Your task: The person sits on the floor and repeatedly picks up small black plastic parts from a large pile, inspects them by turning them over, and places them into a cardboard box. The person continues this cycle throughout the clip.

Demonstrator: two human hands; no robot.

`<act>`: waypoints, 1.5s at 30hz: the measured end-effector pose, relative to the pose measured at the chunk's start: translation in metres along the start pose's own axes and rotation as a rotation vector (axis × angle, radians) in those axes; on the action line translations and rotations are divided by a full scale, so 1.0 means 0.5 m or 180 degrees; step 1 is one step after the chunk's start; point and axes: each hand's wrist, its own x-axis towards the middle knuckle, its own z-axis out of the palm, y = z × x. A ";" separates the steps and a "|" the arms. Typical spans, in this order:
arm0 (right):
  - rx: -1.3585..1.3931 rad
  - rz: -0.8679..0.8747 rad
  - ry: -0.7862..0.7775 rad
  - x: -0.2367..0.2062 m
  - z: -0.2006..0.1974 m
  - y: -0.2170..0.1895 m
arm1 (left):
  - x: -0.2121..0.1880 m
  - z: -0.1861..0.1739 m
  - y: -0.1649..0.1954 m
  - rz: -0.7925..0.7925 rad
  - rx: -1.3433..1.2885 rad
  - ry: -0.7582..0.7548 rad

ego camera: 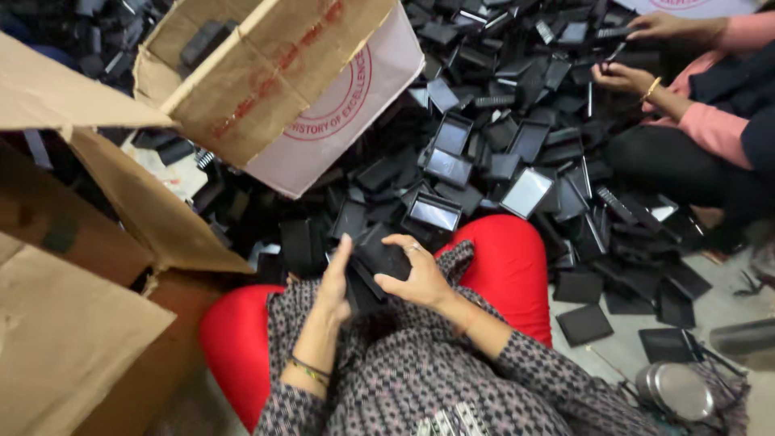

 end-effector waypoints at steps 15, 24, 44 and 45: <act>0.1568 0.0824 -0.0221 0.055 -0.019 0.039 | 0.010 -0.011 -0.002 0.0384 0.1341 -0.0278; 0.1134 0.0625 -0.0414 0.023 -0.015 0.020 | 0.000 0.001 0.016 0.0607 0.1310 -0.0174; 0.1179 0.0527 -0.0280 0.031 -0.062 -0.023 | -0.039 -0.020 0.009 0.2118 0.2454 -0.0093; 0.0982 0.0614 -0.0255 0.036 -0.057 -0.026 | -0.045 -0.020 0.013 0.2455 0.2833 -0.0056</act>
